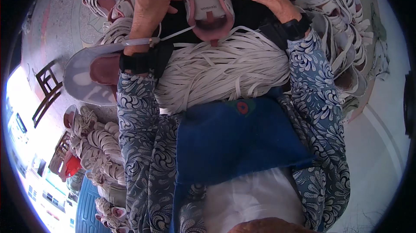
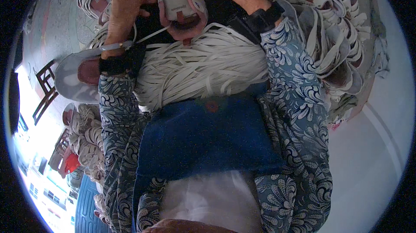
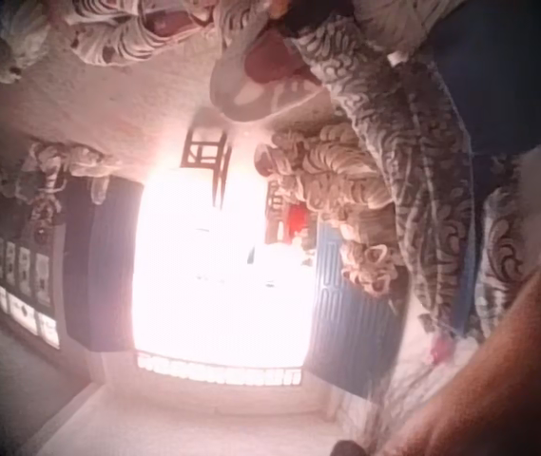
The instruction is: The person sits on the floor and repeatedly threads white shoelaces through the eyelets of a pink and white sneaker. They pull the laces taut and adjust them by hand, working on a single shoe while surrounded by many other shoes and bundles of laces.
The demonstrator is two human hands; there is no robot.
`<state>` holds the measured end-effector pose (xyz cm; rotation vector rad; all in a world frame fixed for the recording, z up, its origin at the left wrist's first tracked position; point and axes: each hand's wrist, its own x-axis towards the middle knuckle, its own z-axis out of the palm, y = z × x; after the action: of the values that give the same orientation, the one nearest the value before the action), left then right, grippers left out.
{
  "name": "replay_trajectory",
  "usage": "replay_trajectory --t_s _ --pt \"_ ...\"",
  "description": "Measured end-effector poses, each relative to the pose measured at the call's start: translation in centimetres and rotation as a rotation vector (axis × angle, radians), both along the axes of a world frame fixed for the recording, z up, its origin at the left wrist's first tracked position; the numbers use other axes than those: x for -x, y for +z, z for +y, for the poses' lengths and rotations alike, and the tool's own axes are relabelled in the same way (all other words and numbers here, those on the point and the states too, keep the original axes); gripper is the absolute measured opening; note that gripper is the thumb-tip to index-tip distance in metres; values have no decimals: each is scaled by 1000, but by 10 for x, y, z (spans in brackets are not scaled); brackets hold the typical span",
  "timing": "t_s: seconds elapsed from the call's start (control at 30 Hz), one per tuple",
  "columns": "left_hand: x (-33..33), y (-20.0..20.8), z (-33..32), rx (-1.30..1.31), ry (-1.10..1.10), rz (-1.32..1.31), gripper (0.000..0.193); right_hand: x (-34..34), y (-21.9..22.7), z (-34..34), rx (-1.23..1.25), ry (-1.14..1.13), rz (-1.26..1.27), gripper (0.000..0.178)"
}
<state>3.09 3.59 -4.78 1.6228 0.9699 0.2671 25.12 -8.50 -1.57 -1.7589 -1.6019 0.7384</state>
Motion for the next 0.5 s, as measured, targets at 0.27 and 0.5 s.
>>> replay_trajectory --t_s 0.27,0.5 --pt "-4 2 5 0 8 83 31 13 -6 -7 -251 -83 -357 22" --pt "-8 6 2 -53 22 134 31 34 16 -24 9 -47 -523 38"
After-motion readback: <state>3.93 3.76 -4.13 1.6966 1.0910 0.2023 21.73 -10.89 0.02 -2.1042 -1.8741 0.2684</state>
